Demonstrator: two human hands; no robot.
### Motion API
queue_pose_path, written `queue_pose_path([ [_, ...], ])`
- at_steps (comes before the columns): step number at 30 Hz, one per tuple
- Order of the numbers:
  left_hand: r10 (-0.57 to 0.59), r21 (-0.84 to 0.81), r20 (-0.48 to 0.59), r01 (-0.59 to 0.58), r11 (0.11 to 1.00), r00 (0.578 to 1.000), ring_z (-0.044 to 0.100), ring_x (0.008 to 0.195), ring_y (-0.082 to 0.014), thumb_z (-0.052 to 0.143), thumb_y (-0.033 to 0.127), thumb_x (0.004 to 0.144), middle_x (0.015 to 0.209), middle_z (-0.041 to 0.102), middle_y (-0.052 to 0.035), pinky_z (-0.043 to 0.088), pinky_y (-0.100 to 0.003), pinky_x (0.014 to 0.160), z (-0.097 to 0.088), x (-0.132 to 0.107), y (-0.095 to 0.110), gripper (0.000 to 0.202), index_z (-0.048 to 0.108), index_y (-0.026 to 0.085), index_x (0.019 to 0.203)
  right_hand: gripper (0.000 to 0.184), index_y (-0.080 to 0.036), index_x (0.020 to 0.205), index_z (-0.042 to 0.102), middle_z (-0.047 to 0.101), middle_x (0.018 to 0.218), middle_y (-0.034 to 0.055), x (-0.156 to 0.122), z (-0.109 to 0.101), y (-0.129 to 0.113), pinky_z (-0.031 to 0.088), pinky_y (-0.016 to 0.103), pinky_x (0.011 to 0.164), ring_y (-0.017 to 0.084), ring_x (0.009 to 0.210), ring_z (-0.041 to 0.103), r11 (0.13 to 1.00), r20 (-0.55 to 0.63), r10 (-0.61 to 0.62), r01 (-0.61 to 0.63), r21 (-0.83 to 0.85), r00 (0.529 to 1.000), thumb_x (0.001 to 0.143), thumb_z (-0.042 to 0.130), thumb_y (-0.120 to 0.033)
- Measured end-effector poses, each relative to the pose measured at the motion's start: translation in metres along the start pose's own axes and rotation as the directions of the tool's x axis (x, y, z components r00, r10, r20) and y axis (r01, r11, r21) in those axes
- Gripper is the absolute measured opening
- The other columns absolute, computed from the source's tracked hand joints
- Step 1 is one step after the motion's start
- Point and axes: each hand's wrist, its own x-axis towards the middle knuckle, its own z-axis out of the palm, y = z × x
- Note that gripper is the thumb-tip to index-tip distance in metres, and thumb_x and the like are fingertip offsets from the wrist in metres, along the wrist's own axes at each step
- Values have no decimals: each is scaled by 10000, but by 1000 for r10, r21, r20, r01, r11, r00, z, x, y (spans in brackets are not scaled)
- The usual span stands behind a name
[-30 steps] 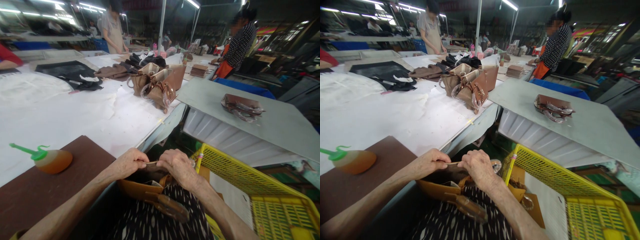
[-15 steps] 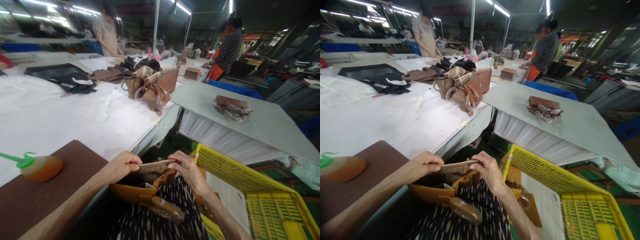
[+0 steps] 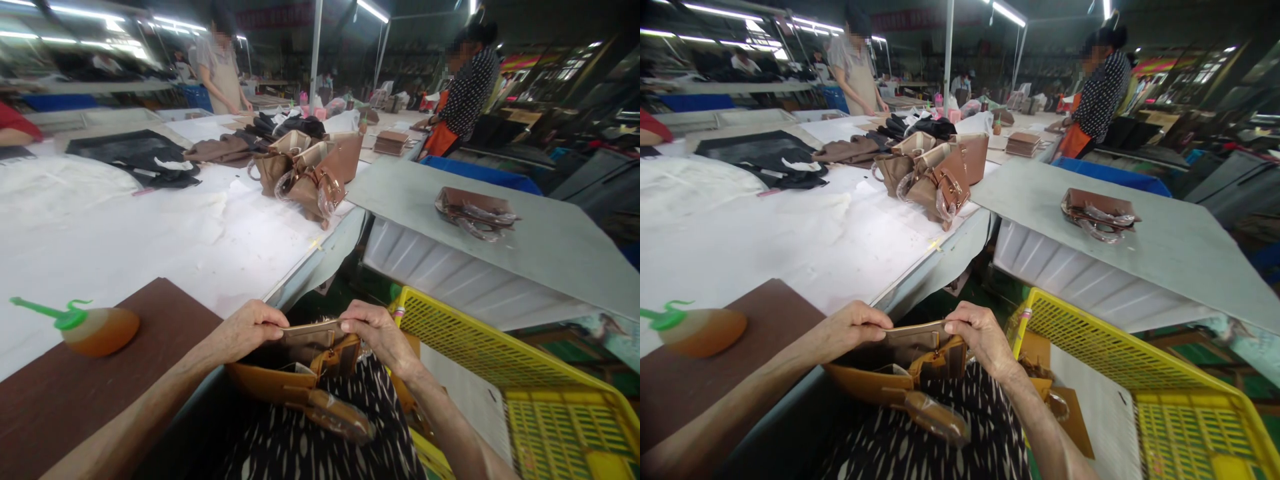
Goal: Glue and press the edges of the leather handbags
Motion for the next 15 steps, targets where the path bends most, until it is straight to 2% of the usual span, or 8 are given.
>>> queue_pose_path([
  [3, 3, -13, -12, -3, 1000, 1000, 359, 520, -98, 478, 255, 682, 523, 418, 37, 246, -207, 489, 1, 1, -2, 219, 647, 133, 747, 219, -190, 668, 625, 509, 698, -1, 2, 1, -6, 380, 259, 614, 141, 672, 502, 982, 13, -59, 61, -179, 998, 841, 513, -266],
  [7, 49, -15, -29, -49, 999, 998, 380, 549, -103, 479, 227, 661, 555, 446, 30, 261, -209, 510, 2, 1, -6, 200, 643, 131, 722, 190, -215, 777, 625, 592, 814, 19, 4, 2, -15, 369, 301, 729, 169, 789, 517, 816, 145, -215, 259, -517, 966, 874, 479, -289],
  [10, 60, -26, -42, -61, 998, 997, 371, 540, -99, 482, 221, 653, 553, 440, 32, 258, -212, 506, 3, 1, -8, 195, 640, 129, 720, 239, -207, 775, 604, 612, 769, 13, 7, 6, -22, 363, 295, 717, 161, 754, 530, 746, 213, -225, 308, -591, 951, 902, 422, -296],
  [12, 71, -41, -45, -73, 996, 996, 368, 537, -96, 485, 216, 650, 554, 443, 31, 254, -210, 498, 3, 0, -9, 187, 635, 125, 716, 277, -201, 755, 599, 610, 741, 12, 10, 13, -30, 362, 281, 698, 154, 732, 538, 732, 235, -205, 308, -608, 950, 915, 391, -291],
  [15, 83, -94, -49, -87, 992, 995, 347, 501, -82, 496, 209, 647, 546, 443, 44, 230, -204, 461, 5, 1, -11, 161, 599, 136, 746, 237, -200, 765, 603, 624, 735, 11, 15, 32, -45, 358, 263, 671, 155, 722, 556, 725, 291, -153, 307, -617, 945, 901, 427, -280],
])
